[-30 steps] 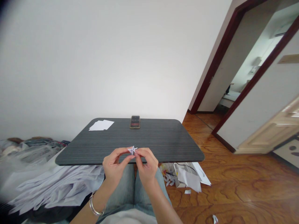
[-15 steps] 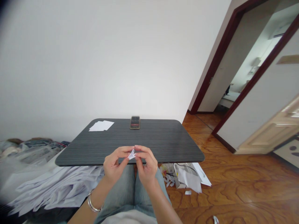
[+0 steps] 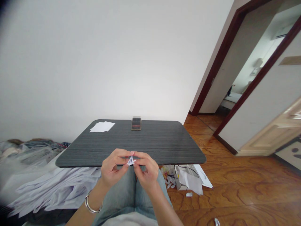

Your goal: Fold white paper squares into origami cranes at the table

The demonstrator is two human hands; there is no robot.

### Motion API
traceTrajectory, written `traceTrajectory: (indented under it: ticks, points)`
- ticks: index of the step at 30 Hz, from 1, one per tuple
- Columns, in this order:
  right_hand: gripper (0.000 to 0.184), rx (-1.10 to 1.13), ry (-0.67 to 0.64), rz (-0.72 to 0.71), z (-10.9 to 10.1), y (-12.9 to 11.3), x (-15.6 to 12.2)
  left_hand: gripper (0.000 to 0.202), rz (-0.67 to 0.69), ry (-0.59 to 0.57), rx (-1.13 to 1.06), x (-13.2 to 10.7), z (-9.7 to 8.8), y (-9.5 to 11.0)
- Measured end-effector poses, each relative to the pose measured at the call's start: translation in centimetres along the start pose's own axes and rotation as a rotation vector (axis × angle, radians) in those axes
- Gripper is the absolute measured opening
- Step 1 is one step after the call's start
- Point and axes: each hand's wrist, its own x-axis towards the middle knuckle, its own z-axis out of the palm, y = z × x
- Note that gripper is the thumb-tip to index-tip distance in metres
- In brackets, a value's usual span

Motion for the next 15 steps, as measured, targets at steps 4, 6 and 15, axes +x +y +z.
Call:
traceTrajectory:
  ticks: [4, 6, 15]
  points:
    - [0.011, -0.015, 0.006, -0.019, 0.0, -0.2, 0.1, 0.012, 0.001, 0.003, -0.015, -0.2, 0.0, 0.1]
    - [0.009, -0.018, 0.005, -0.022, -0.1, -0.3, 0.2, 0.012, -0.003, 0.007, -0.024, -0.2, -0.1, 0.2]
    - [0.007, 0.074, -0.052, -0.020, -0.3, -1.1, 0.9, 0.006, -0.059, 0.022, -0.137, 0.2, -0.6, 0.3]
